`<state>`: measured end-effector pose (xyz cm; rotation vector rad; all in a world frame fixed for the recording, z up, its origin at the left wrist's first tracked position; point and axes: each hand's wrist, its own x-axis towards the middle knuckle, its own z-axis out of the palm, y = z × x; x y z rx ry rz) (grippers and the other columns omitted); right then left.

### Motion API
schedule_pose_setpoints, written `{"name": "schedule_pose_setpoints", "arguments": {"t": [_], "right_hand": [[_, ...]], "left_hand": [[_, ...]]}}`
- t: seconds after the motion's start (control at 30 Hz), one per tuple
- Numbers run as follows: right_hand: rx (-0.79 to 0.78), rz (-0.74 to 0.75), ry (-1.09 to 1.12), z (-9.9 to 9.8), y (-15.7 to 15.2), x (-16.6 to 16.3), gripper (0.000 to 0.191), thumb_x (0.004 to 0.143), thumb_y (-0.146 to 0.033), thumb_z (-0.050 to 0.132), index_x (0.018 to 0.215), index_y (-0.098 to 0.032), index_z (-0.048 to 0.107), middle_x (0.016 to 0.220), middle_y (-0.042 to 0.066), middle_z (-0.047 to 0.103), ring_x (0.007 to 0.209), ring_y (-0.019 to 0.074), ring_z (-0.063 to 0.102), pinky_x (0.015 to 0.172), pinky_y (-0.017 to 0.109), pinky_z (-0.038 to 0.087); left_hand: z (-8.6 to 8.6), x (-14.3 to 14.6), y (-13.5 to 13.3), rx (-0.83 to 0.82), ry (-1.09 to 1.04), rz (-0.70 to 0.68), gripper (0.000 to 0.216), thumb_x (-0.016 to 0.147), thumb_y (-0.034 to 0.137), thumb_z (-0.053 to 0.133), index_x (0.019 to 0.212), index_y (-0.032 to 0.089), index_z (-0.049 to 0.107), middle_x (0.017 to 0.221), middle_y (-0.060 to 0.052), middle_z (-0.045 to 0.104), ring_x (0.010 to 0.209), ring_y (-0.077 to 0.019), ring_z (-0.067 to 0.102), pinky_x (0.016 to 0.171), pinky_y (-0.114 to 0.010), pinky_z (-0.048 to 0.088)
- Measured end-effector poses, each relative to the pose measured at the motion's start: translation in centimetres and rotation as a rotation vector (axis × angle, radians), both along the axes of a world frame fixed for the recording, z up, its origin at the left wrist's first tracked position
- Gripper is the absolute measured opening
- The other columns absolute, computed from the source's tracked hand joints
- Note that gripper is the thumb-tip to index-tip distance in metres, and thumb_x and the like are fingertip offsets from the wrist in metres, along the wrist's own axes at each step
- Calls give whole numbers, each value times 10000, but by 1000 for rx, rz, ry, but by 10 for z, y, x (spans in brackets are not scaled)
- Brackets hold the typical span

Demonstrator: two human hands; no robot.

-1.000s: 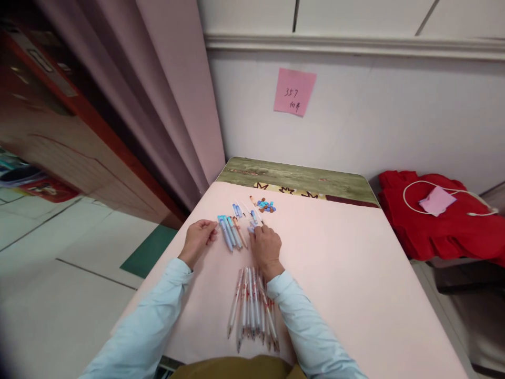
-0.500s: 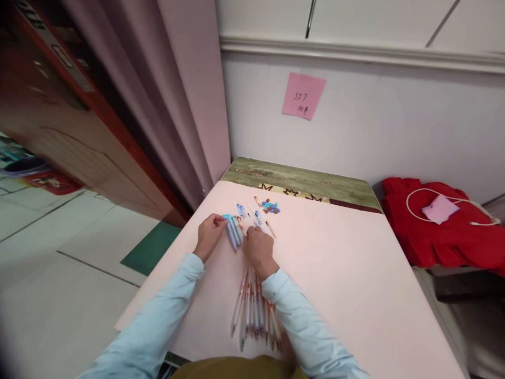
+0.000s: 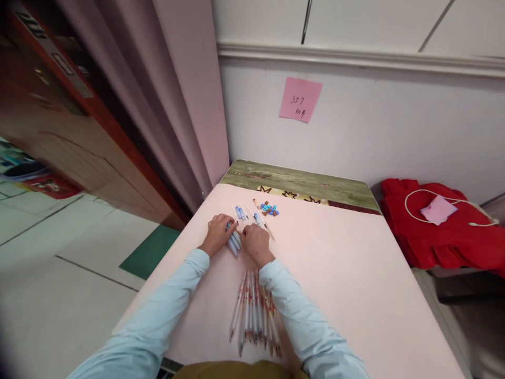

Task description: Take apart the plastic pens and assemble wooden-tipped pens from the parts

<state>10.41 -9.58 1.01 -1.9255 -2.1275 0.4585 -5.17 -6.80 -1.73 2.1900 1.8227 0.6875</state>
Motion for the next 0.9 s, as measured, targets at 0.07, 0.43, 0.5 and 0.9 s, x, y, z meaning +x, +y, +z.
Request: {"name": "schedule_pose_setpoints", "arguments": {"t": [0.07,0.43,0.5,0.9], "right_hand": [[-10,-16,18,0,2,-2,282,891,-399,567,867,-187,753,901,114,730,837,202,673,717,274,443],[-131,-361,974,12,-1,49,226,738,-407,644,756,-186,692,713,36,713,692,185,657,612,260,478],[-171,-374,1078,12,-7,56,270,771,-428,604,800,-167,669,736,58,725,654,171,660,602,263,506],[-229,-502,1545,9,-20,69,359,665,-458,761,786,-167,588,627,-33,624,427,35,394,395,152,274]], "left_hand": [[-1,-2,-4,6,26,24,195,905,362,533,908,217,663,990,-86,631,1021,-268,533,890,-416,367],[19,1,9,-9,-122,245,255,913,285,492,1092,180,640,1163,-99,656,1124,-225,564,998,-331,386],[17,-1,19,-74,-110,306,273,904,236,473,1110,157,633,1136,-120,669,1096,-231,590,974,-330,407],[32,20,70,-373,-44,406,192,721,232,661,893,150,687,1046,-230,707,1050,-378,640,861,-456,438]]}}
